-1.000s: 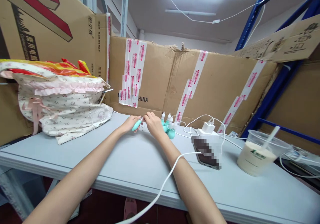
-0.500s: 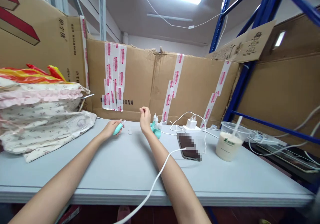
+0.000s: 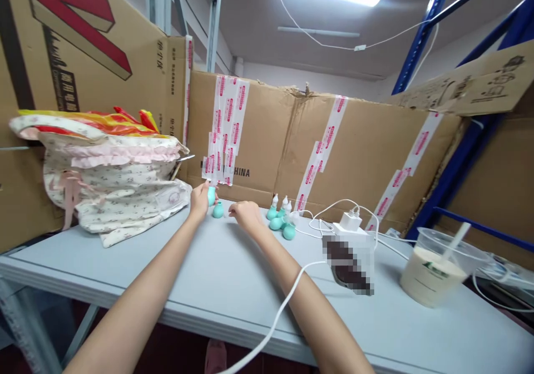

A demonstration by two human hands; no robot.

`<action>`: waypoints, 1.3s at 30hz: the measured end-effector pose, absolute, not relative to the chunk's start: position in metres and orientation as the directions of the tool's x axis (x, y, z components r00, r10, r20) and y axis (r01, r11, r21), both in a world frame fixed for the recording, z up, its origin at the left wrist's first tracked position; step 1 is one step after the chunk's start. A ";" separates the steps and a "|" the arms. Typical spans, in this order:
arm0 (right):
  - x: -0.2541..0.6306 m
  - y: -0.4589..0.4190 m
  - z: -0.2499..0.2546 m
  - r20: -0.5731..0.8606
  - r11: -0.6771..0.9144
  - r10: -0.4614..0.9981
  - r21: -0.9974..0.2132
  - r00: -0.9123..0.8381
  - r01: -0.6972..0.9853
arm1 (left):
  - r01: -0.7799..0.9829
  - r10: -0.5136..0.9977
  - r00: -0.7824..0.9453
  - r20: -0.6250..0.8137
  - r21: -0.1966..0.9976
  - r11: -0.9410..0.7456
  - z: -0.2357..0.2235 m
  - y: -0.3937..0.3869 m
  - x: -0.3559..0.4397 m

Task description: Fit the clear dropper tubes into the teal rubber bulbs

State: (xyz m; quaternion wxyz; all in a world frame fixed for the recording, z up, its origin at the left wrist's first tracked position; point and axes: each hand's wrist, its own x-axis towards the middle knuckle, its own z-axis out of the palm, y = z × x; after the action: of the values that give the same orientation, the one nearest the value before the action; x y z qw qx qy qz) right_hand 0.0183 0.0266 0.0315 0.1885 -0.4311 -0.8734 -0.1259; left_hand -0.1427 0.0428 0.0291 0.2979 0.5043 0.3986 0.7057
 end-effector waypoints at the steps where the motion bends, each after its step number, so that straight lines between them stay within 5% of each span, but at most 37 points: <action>1: 0.015 0.030 0.031 0.415 0.588 0.711 0.092 -0.568 0.803 | -0.021 0.823 -0.325 0.466 0.866 -0.499 0.029 0.043 -0.143; 7: 0.005 0.044 0.018 0.375 0.520 0.743 0.199 -0.555 0.831 | 0.005 0.813 -0.340 0.473 0.865 -0.501 0.031 0.043 -0.144; 14: 0.012 0.044 0.013 0.412 0.503 0.760 0.117 -0.503 0.856 | 0.125 0.809 -0.270 0.522 0.852 -0.509 0.033 0.038 -0.140; 16: 0.016 0.041 0.025 0.503 0.502 0.739 0.035 -0.449 0.864 | 0.309 0.776 -0.236 0.585 0.802 -0.510 0.033 0.035 -0.138; 19: 0.022 0.036 0.046 0.631 0.573 0.713 -0.277 -0.304 0.771 | 0.531 0.724 -0.069 0.686 0.640 -0.555 0.032 0.030 -0.132; 22: 0.027 0.035 0.057 0.580 0.665 0.742 -0.574 -0.335 0.479 | 0.551 0.706 0.154 0.691 0.533 -0.642 0.030 0.030 -0.127; 24: 0.030 0.036 0.055 0.545 0.653 0.756 -0.669 -0.362 0.356 | 0.539 0.732 0.244 0.636 0.538 -0.648 0.027 0.031 -0.125; 31: 0.031 0.038 0.039 0.608 0.677 0.736 -0.668 -0.298 0.308 | 0.533 0.824 0.356 0.441 0.629 -0.567 0.024 0.030 -0.135; 39: 0.009 0.031 0.026 0.640 0.656 0.754 -0.740 -0.145 0.147 | 0.706 0.786 0.178 0.591 0.480 -0.521 0.022 0.021 -0.135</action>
State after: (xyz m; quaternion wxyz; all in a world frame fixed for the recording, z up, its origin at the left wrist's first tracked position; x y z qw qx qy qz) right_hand 0.0087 0.0306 0.0264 0.5712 -0.3180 -0.7084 0.2661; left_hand -0.1346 0.0210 0.0221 0.0485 0.7661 0.4869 0.4167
